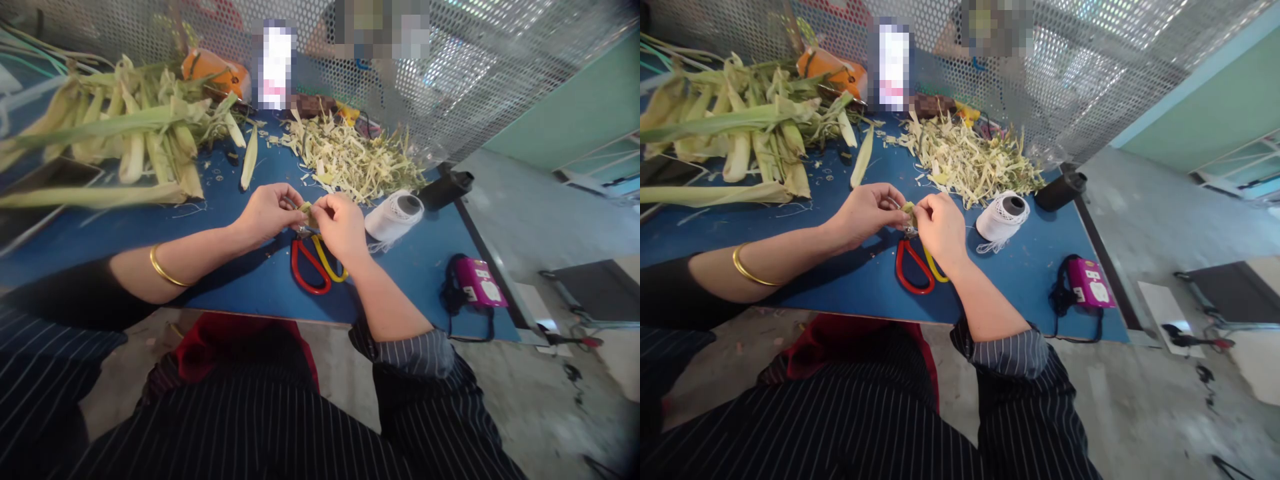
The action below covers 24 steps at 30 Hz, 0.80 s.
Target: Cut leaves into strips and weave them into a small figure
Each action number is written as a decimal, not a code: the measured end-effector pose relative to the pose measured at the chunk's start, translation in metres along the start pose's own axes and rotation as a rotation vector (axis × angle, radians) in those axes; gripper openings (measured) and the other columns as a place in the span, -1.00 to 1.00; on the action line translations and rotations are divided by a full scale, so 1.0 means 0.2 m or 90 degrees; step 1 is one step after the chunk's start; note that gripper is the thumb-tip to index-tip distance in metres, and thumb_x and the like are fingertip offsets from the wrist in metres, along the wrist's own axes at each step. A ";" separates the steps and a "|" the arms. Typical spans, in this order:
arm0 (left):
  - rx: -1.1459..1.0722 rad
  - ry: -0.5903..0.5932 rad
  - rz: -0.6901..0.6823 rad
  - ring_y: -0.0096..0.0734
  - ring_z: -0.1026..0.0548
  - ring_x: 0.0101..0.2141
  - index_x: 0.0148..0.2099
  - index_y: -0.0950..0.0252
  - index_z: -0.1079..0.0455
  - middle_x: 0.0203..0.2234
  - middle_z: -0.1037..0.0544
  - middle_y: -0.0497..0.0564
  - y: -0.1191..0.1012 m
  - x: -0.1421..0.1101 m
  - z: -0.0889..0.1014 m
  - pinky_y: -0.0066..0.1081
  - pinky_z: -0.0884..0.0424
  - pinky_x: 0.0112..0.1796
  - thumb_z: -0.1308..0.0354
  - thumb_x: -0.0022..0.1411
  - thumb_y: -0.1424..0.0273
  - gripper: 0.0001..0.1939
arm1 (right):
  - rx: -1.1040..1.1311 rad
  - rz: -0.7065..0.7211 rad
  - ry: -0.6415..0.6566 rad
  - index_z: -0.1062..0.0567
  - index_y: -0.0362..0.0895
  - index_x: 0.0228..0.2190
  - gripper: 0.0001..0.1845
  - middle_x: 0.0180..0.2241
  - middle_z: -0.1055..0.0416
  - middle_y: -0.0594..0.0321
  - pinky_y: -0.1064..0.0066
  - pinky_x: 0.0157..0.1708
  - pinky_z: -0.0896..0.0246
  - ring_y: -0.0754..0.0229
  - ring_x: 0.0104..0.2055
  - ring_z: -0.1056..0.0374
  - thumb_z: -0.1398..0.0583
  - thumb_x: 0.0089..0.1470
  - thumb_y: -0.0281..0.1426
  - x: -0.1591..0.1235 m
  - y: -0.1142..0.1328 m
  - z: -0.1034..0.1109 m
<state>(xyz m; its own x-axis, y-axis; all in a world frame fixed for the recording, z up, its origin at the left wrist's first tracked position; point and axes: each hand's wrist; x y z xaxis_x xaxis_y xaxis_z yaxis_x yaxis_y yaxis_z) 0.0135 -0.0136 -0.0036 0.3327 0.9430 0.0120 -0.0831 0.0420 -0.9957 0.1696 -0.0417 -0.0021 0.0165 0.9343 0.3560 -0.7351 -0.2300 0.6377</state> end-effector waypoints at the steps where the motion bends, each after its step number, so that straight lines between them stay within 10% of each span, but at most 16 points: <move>1: 0.021 0.002 -0.016 -0.51 -0.48 -0.56 -0.37 0.33 -0.35 -0.62 -0.48 -0.07 0.00 0.00 0.00 -0.48 -0.41 -0.47 -0.30 -0.07 0.55 -0.80 | 0.003 0.000 0.001 -0.37 -0.12 -0.57 -0.82 -0.48 -0.31 0.31 0.35 -0.33 -0.11 0.27 -0.41 -0.22 -0.15 0.05 -0.43 0.00 0.00 0.00; 12: 0.096 0.014 -0.028 -0.43 -0.52 -0.51 -0.28 0.37 -0.45 -0.56 -0.56 0.00 0.00 0.00 0.03 -0.45 -0.43 -0.41 -0.27 -0.08 0.50 -0.77 | 0.307 -0.076 0.041 -0.34 -0.05 -0.30 -0.89 -0.44 -0.37 0.36 0.41 -0.45 -0.29 0.34 -0.55 -0.35 -0.16 0.06 -0.43 0.01 -0.04 -0.04; 24: 0.122 0.193 -0.021 -0.49 -0.47 -0.55 -0.51 0.33 -0.50 -0.63 -0.49 -0.05 0.02 0.00 0.03 -0.52 -0.37 -0.50 -0.18 -0.03 0.50 -0.92 | 0.123 0.017 -0.002 -0.45 -0.11 -0.54 -0.88 -0.54 -0.31 0.36 0.39 -0.43 -0.08 0.33 -0.50 -0.18 -0.24 -0.01 -0.38 0.00 -0.03 0.00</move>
<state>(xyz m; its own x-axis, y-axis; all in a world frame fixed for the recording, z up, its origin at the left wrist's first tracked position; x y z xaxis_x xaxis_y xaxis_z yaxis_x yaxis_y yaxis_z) 0.0076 -0.0117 -0.0062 0.5990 0.8007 -0.0127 -0.2333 0.1593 -0.9593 0.1731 -0.0398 -0.0056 0.0011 0.9267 0.3758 -0.5914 -0.3025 0.7475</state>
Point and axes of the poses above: each hand's wrist, its own x-axis towards the middle knuckle, its own z-axis out of the back of the hand, y = z × x
